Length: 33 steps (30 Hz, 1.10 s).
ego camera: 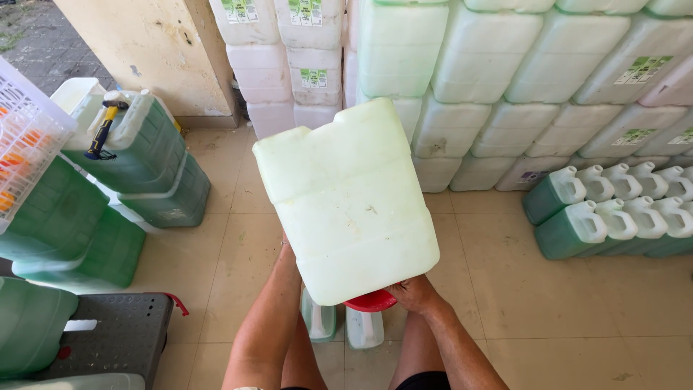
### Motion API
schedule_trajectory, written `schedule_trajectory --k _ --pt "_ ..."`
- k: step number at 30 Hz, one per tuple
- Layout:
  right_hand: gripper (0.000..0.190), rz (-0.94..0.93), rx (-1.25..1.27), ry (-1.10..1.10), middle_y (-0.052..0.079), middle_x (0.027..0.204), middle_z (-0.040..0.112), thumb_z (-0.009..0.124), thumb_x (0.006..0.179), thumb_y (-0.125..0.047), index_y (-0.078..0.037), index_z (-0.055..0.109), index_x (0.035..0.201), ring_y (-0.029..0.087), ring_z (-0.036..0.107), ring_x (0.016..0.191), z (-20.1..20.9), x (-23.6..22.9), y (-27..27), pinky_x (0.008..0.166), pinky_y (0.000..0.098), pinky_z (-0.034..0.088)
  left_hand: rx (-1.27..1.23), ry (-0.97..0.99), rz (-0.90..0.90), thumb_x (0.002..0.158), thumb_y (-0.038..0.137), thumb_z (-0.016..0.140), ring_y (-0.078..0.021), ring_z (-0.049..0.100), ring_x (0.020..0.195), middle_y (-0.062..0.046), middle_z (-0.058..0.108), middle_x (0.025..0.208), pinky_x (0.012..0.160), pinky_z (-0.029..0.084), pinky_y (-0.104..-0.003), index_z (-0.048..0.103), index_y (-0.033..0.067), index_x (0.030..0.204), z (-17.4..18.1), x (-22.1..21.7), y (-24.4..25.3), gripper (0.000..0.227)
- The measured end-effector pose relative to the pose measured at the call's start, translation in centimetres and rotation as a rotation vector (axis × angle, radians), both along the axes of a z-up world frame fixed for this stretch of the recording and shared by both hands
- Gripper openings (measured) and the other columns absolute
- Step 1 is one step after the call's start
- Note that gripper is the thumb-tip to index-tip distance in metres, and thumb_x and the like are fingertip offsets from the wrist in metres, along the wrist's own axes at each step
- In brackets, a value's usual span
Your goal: The person pours a green liquid from a large translucent container into smaller white jugs using a red funnel. They repeat the process for multiple jugs, placing filled jugs aside and occasionally tilting the large container to drain remaining liquid.
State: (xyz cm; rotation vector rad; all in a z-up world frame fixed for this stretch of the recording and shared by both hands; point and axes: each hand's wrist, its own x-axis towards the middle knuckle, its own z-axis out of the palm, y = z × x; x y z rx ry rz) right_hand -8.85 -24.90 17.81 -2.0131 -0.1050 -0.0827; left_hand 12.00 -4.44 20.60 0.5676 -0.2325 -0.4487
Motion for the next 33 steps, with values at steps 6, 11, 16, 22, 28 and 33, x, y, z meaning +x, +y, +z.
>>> schedule_trajectory --k 6,11,16,22,28,33 --pt "0.025 0.038 -0.032 0.021 0.004 0.108 0.081 0.073 0.091 -0.026 -0.015 0.075 0.113 0.020 0.075 0.109 -1.2 0.1 -0.4 0.090 0.0386 0.063 -0.009 0.010 0.012 0.106 0.055 0.033 -0.0310 0.065 0.122 -0.021 0.058 0.145 0.090 0.062 -0.043 0.044 0.0040 0.153 -0.3 -1.4 0.5 0.070" --pt "0.023 0.050 -0.060 0.067 0.006 0.106 0.081 0.072 0.091 -0.022 -0.013 0.074 0.113 0.021 0.076 0.107 -2.0 -0.4 -0.8 0.091 0.0391 0.062 -0.020 0.015 0.027 0.105 0.055 0.033 -0.0310 0.065 0.122 -0.021 0.059 0.145 0.091 0.062 -0.043 0.044 0.0041 0.153 -0.5 -3.0 1.3 0.071" --pt "0.022 0.057 -0.091 0.058 0.006 0.108 0.081 0.072 0.092 -0.020 -0.013 0.074 0.113 0.021 0.075 0.107 -2.3 -0.9 -0.9 0.091 0.0391 0.061 -0.016 0.017 0.034 0.105 0.056 0.033 -0.0310 0.065 0.122 -0.021 0.059 0.145 0.091 0.062 -0.043 0.045 0.0042 0.153 -0.4 -4.1 1.5 0.071" --pt "0.027 0.060 -0.124 0.135 0.006 0.106 0.081 0.073 0.091 -0.027 -0.014 0.074 0.114 0.021 0.075 0.107 -1.5 -1.5 -0.8 0.090 0.0386 0.061 -0.015 0.025 0.041 0.104 0.056 0.033 -0.0310 0.065 0.122 -0.020 0.059 0.145 0.092 0.062 -0.043 0.045 0.0043 0.153 -0.5 -5.2 1.9 0.072" --pt "0.029 0.061 -0.123 0.158 0.007 0.108 0.080 0.072 0.092 -0.031 -0.014 0.073 0.115 0.021 0.075 0.108 -0.1 -2.1 -0.7 0.091 0.0392 0.061 -0.012 0.031 0.053 0.104 0.057 0.033 -0.0310 0.065 0.122 -0.020 0.059 0.144 0.092 0.061 -0.043 0.045 0.0045 0.153 -0.4 -5.7 1.8 0.073" --pt "0.031 0.064 -0.100 0.184 0.007 0.112 0.079 0.074 0.090 -0.029 -0.014 0.073 0.118 0.020 0.072 0.112 0.3 -2.1 -1.0 0.094 0.0399 0.059 -0.013 0.055 0.074 0.103 0.057 0.033 -0.0310 0.064 0.122 -0.020 0.059 0.144 0.092 0.061 -0.043 0.045 0.0046 0.153 -0.5 -4.9 1.8 0.073"
